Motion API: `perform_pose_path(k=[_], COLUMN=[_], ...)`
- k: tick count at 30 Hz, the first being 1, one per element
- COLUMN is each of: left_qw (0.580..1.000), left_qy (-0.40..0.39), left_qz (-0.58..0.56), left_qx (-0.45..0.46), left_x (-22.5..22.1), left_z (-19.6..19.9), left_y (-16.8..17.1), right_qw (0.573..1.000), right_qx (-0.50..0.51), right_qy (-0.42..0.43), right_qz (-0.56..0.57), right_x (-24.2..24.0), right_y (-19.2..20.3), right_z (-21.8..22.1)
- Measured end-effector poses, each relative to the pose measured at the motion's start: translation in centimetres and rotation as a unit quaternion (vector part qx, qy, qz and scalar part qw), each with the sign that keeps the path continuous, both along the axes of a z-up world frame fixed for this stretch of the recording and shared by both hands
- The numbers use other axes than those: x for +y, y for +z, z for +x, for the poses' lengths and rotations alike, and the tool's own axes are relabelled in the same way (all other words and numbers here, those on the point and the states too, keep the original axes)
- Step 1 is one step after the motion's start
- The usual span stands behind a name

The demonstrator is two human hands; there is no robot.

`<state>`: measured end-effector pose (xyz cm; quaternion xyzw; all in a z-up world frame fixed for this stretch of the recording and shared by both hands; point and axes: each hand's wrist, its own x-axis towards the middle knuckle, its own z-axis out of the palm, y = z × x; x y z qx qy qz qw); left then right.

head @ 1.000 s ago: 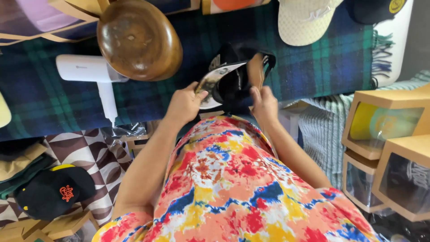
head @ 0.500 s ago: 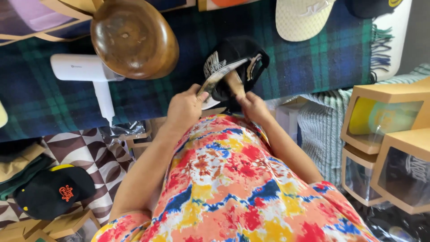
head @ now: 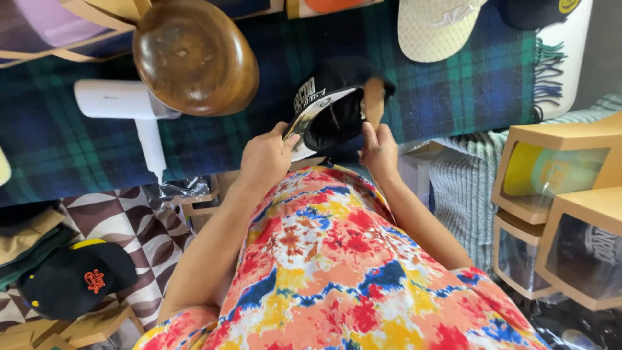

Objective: Cleaning and steaming a baseball cap using a brush and a handheld steamer at a workstation.

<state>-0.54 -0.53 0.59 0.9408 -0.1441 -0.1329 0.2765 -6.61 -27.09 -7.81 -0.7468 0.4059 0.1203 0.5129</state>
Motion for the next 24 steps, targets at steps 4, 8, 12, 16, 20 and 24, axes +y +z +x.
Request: perform_pose_path(k=[4, 8, 12, 16, 20, 24], left_qw=[1.000, 0.999, 0.999, 0.998, 0.994, 0.987], left_qy=[0.004, 0.008, -0.006, -0.016, -0.044, -0.125], left_qz=[0.001, 0.025, 0.033, 0.052, 0.077, 0.089], left_qx=[-0.009, 0.021, 0.025, 0.041, 0.061, 0.040], left_x=[0.0, 0.7, -0.3, 0.0, -0.1, -1.9], left_z=[0.2, 0.4, 0.2, 0.7, 2.6, 6.0], left_y=[-1.3, -2.0, -1.8, -1.2, 3.4, 9.1], right_qw=[0.959, 0.984, 0.967, 0.925, 0.997, 0.953], right_qx=[0.005, 0.066, 0.097, 0.086, 0.036, 0.065], right_qy=[0.282, 0.164, 0.217, 0.356, 0.063, 0.296], right_qz=[-0.027, -0.035, -0.089, -0.097, -0.037, -0.025], right_x=[1.2, -1.7, 1.6, 0.8, -1.3, -1.2], right_y=[-1.8, -2.3, -1.3, -2.3, 0.1, 5.5], right_z=[-0.8, -1.1, 0.2, 0.4, -0.1, -0.1])
